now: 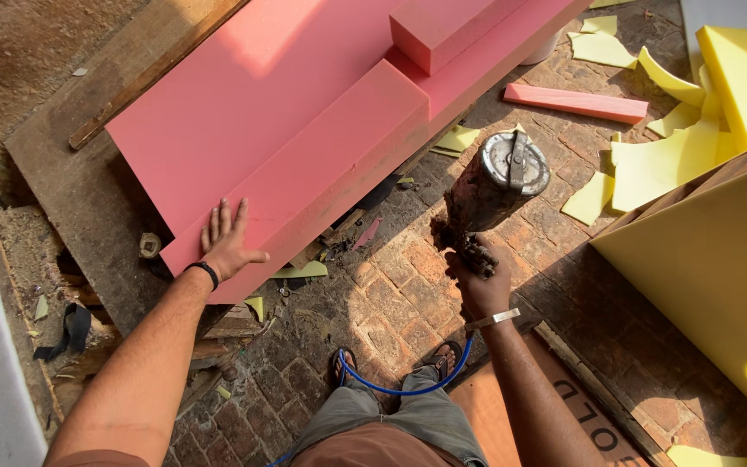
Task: The person measures and marks a pink foam sheet, then uses a long knife and a wooden straightedge to cut it into strips. The person stacks the cut pieces and uses a handheld air tool to smooth the cut edges.
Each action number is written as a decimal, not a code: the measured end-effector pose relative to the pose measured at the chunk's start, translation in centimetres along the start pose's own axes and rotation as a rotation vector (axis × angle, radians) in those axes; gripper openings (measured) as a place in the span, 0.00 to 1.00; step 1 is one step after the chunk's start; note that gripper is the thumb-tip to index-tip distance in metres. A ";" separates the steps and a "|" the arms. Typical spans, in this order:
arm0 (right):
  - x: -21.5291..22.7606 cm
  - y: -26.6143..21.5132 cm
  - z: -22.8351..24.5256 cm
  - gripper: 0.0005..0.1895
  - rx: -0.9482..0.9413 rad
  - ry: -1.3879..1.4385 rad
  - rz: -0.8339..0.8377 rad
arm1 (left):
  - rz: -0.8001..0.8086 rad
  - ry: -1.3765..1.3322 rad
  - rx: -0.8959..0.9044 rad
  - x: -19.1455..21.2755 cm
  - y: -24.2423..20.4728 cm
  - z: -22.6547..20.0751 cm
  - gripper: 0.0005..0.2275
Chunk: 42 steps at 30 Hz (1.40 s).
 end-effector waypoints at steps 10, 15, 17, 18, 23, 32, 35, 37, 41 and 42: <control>-5.3 -5.7 -0.7 0.31 0.002 -0.099 -0.091 | 0.006 -0.346 -0.129 3.0 -3.2 4.2 0.43; -4.3 -5.9 0.9 0.26 0.115 -0.054 -0.296 | -0.096 -0.077 -0.163 2.6 -4.3 5.2 0.34; -5.4 -6.8 0.5 0.23 0.077 -0.013 -0.240 | -0.107 -0.127 -0.180 2.3 -3.9 5.7 0.35; -6.3 -7.4 0.1 0.24 0.049 -0.004 -0.202 | -0.114 -0.152 -0.188 2.2 -3.6 6.0 0.36; -12.2 -13.0 -2.1 0.31 -0.052 0.038 -0.043 | -0.095 -0.146 -0.247 1.9 -2.3 7.3 0.36; -13.4 -14.9 -0.5 0.27 -0.003 -0.102 -0.247 | -0.010 -0.197 -0.383 2.6 -3.0 7.8 0.41; -14.9 -15.8 -1.3 0.27 -0.067 -0.064 -0.126 | 0.040 -0.189 -0.340 2.9 -3.4 7.5 0.40; -16.4 -17.3 -2.1 0.31 -0.107 -0.034 -0.070 | 0.071 -0.185 -0.300 2.8 -3.8 7.4 0.40; -20.6 -20.2 -2.5 0.29 -0.090 0.000 0.087 | 0.088 -0.189 -0.296 3.3 -4.1 7.4 0.39; -21.3 -20.7 -2.9 0.29 -0.131 -0.036 0.107 | 0.091 -0.190 -0.308 3.4 -4.2 7.4 0.39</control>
Point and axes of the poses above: each hand's wrist, its own y-axis towards the middle knuckle, its own x-axis out of the back of the hand, z = x × y, the point moved 9 cm from there along y, towards the middle knuckle, and after that the axes turned 2 degrees about -y, right-handed, at the moved point
